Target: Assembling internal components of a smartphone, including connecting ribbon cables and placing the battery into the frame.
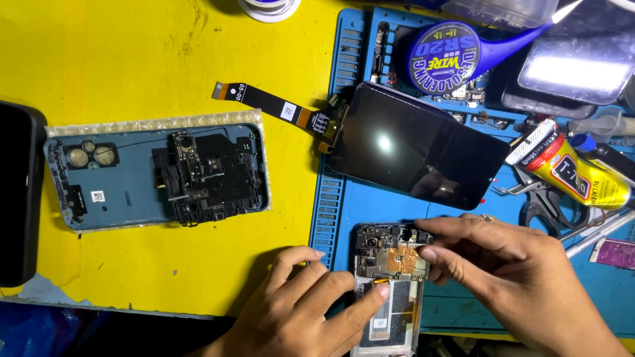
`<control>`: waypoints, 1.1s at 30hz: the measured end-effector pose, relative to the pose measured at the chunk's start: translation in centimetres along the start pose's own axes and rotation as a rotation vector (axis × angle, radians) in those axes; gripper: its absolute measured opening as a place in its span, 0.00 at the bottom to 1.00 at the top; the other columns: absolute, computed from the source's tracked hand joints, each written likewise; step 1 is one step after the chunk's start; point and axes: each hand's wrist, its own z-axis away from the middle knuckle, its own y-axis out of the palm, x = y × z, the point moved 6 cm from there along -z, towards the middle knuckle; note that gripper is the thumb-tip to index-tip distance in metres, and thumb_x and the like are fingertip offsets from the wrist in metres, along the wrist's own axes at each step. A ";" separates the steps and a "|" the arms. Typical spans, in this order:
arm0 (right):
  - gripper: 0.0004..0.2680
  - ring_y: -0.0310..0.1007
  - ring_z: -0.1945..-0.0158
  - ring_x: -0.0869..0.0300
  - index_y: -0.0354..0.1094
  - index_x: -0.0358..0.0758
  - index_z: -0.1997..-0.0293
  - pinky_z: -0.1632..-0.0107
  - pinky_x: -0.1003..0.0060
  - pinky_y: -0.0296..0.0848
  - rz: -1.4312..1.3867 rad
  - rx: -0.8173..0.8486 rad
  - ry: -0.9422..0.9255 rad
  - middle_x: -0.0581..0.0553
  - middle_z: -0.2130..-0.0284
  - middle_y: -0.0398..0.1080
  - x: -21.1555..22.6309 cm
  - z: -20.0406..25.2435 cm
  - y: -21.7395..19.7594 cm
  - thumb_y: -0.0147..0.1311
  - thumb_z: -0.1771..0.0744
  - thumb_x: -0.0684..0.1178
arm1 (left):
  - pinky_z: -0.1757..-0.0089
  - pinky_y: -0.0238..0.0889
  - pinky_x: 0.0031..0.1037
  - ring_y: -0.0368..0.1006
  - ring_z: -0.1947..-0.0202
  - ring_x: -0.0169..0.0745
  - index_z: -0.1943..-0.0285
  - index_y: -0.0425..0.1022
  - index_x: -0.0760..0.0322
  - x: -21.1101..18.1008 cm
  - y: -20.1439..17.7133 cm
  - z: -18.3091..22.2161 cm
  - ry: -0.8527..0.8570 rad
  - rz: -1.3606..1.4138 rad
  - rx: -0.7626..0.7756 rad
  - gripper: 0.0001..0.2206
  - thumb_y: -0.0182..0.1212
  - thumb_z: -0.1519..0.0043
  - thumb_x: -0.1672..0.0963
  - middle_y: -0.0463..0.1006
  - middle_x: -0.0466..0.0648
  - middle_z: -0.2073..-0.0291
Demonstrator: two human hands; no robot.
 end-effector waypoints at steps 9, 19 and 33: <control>0.14 0.84 0.78 0.63 0.86 0.41 0.52 0.69 0.73 0.83 -0.043 0.011 0.053 0.45 0.78 0.86 -0.2 -0.2 0.0 0.68 0.41 0.42 | 0.58 0.60 0.40 0.70 0.64 0.45 0.49 0.79 0.65 1.8 -2.2 -2.1 0.014 -0.102 -0.049 0.08 0.64 0.33 0.56 0.77 0.47 0.58; 0.12 0.83 0.80 0.69 0.87 0.45 0.56 0.73 0.77 0.80 0.053 0.016 0.021 0.49 0.82 0.86 -0.1 -0.4 -0.2 0.69 0.42 0.47 | 0.60 0.58 0.39 0.70 0.60 0.45 0.43 0.79 0.64 1.8 -1.7 -2.8 0.018 -0.123 0.046 0.13 0.67 0.35 0.56 0.79 0.49 0.45; 0.13 0.83 0.80 0.70 0.84 0.47 0.53 0.70 0.77 0.83 0.133 0.065 -0.173 0.54 0.77 0.82 1.5 -0.6 0.0 0.67 0.40 0.48 | 0.60 0.57 0.41 0.65 0.61 0.47 0.36 0.74 0.58 1.8 -0.5 -4.0 0.055 -0.253 0.226 0.24 0.66 0.44 0.54 0.73 0.46 0.48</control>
